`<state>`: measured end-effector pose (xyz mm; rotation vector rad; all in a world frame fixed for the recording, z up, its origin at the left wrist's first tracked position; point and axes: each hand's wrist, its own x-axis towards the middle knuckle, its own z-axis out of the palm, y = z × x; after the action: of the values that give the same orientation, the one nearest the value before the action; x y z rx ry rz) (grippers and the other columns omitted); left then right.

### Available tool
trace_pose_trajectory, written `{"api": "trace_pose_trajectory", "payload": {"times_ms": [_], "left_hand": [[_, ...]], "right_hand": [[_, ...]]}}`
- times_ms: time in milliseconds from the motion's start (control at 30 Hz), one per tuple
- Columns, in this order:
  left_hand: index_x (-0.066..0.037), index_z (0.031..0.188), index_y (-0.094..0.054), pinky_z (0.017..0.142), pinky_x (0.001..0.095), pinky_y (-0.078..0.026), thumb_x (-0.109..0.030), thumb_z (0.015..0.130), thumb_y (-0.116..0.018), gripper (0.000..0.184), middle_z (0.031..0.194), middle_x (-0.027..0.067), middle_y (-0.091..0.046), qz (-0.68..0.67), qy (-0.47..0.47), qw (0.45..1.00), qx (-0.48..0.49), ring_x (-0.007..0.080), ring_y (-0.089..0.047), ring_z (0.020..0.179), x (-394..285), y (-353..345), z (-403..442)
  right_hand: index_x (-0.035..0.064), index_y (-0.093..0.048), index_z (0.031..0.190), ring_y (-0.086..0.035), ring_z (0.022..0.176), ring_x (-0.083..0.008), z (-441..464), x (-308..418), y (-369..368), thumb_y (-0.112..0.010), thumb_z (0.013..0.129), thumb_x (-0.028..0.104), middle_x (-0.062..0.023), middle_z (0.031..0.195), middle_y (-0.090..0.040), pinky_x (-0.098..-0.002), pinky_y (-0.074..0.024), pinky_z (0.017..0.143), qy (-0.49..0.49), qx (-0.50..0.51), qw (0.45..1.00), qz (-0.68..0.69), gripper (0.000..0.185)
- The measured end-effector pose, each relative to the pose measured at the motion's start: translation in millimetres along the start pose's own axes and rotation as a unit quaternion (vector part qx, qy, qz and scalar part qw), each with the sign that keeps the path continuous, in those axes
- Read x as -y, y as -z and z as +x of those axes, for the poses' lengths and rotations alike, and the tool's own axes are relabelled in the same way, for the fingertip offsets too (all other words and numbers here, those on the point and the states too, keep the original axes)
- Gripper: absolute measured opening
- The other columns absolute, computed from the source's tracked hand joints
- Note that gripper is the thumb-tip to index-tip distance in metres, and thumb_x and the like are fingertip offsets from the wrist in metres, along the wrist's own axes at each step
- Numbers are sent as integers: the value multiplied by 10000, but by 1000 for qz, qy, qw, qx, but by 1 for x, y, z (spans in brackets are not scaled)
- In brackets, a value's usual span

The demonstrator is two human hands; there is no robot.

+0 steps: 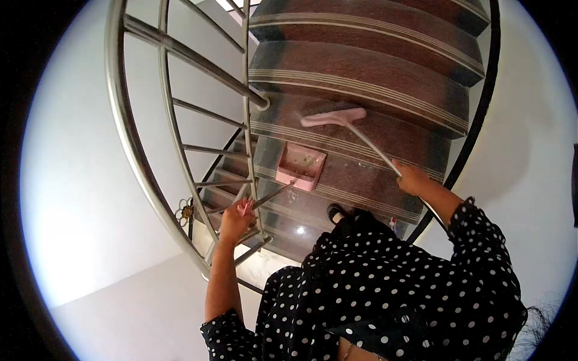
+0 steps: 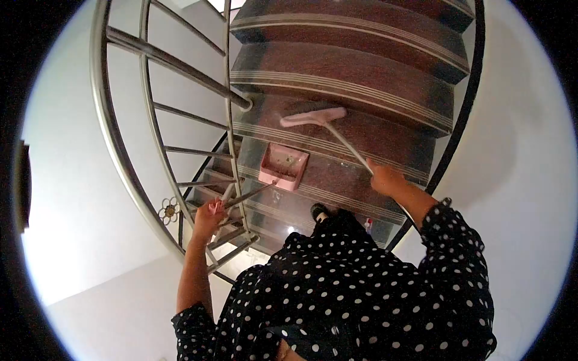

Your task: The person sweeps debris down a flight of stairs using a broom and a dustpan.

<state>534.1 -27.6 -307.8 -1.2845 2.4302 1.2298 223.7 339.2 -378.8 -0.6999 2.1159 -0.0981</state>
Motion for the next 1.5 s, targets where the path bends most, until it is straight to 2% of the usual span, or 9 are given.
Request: {"api": "trace_pose_trajectory", "payload": {"times_ms": [267, 333, 500, 800, 967, 1167, 1200, 1267, 1500], "left_hand": [[18, 1002, -618, 696, 318, -492, -91, 749, -661, 279, 803, 127, -656, 95, 25, 994, 44, 187, -631, 755, -5, -14, 14], [15, 963, -622, 685, 328, -492, -108, 732, -676, 267, 789, 160, -653, 69, -64, 995, 12, 222, -645, 748, -5, -19, 19], [34, 957, -619, 708, 320, -491, -78, 717, -672, 270, 819, 164, -661, 86, -6, 996, 22, 237, -655, 786, -22, -17, 23], [47, 1060, -586, 642, 261, -495, -22, 740, -625, 330, 885, 99, -651, 37, 19, 998, 50, 157, -635, 831, -23, -14, 30], [47, 1060, -570, 611, 252, -501, -46, 752, -620, 326, 920, 90, -638, 19, 42, 998, 53, 164, -635, 856, -29, -20, 27], [41, 967, -557, 700, 301, -517, 30, 741, -604, 232, 1005, 86, -634, 78, 68, 990, 93, 176, -614, 1013, -13, -20, 40], [35, 957, -583, 642, 296, -505, -10, 745, -609, 219, 890, 96, -643, 16, 28, 998, 57, 171, -626, 844, 3, -25, 43], [30, 935, -603, 616, 284, -476, -23, 725, -621, 218, 780, 87, -644, -2, 33, 999, 23, 156, -609, 678, -11, -28, 39], [29, 915, -605, 675, 275, -463, -39, 710, -645, 220, 783, 81, -645, -33, -31, 999, 12, 161, -602, 728, -5, -36, 36]], "right_hand": [[132, -230, 1458, -622, 635, -251, 28, -5, -77, -549, 827, 153, -188, 961, -626, -350, -502, 544, -25, 40, 990, 131, 708], [139, -223, 1460, -615, 614, -246, 8, -13, -67, -549, 833, 155, -186, 947, -624, -353, -506, 552, -3, 52, 987, 151, 707], [157, -222, 1461, -600, 577, -229, -66, -21, -33, -546, 841, 144, -185, 902, -615, -349, -512, 552, 6, 65, 982, 175, 700], [80, -214, 1444, -627, 636, -311, -103, -135, -64, -540, 834, 107, -243, 1096, -562, -363, -544, 523, -202, -19, 933, 299, 692], [70, -194, 1447, -638, 749, -329, -92, -114, -98, -560, 832, 127, -253, 1274, -457, -387, -555, 609, -174, 26, 942, 286, 718], [90, -196, 1456, -601, 545, -229, -94, -100, -49, -557, 834, 120, -181, 886, -600, -350, -531, 524, -70, 26, 983, 169, 720], [99, -212, 1453, -626, 802, -350, -98, -88, -27, -551, 820, 151, -233, 984, -606, -441, -499, 734, -98, 41, 979, 176, 720], [89, -214, 1452, -626, 791, -346, -73, -89, -19, -547, 813, 143, -233, 972, -607, -440, -500, 714, -89, 6, 986, 142, 723], [114, -241, 1452, -637, 808, -321, 12, -42, -49, -519, 790, 124, -214, 1010, -617, -391, -508, 716, -27, 36, 993, 109, 718]]}}
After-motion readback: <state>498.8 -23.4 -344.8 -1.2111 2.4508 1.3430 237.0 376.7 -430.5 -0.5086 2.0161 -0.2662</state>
